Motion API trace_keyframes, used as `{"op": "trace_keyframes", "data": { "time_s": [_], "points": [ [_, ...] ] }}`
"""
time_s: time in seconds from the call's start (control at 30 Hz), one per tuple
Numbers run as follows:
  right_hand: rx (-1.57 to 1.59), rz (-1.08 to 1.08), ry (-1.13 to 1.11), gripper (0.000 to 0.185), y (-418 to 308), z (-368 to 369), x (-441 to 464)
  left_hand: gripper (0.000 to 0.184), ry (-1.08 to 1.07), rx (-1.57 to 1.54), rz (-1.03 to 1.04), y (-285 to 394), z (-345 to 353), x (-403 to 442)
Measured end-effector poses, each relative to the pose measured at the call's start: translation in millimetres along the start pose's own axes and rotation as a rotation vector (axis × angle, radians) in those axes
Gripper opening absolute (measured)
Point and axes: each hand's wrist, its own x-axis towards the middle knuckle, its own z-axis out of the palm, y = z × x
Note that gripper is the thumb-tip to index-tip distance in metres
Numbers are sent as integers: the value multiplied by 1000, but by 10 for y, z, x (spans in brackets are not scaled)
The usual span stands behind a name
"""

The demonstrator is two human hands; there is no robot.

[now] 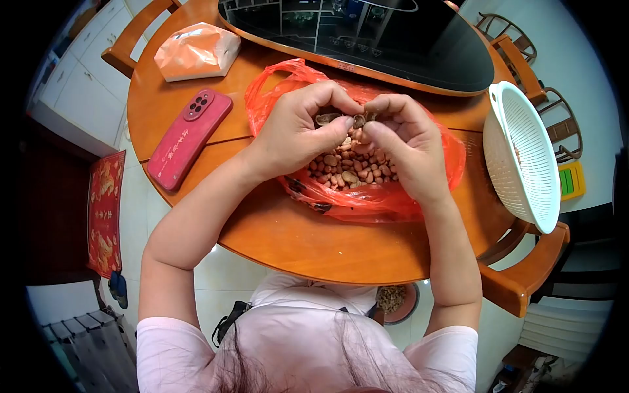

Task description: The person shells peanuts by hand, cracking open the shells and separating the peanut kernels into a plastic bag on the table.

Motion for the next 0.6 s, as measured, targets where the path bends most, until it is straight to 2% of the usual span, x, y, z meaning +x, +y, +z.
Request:
{"op": "trace_keyframes", "data": {
  "time_s": [0.13, 0.23, 0.37, 0.4, 0.5, 0.53, 0.6],
  "points": [
    [-14, 30, -1, 20, -23, -3, -10, 13, -15, -60, 25, -33, 36, -3],
    [-51, 25, 40, 20, -54, -32, -2, 14, -42, -376, -299, 32, -8, 27],
    [-196, -69, 123, 18, -45, 48, -21, 19, -36, -679, -498, 6, 3, 47],
    [-372, -177, 133, 18, 10, 41, -13, 27, 14, -701, -514, 39, 42, 65],
    [-733, -458, 12, 21, -37, 61, 8, 28, -22, -896, -637, -32, -27, 72],
    [-754, -507, 18, 21, 1, 43, 24, 28, -15, -890, -652, 3, -30, 77],
    [-607, -350, 92, 19, -26, 24, 16, 24, -42, -775, -593, -5, -46, 90]
  ]
}}
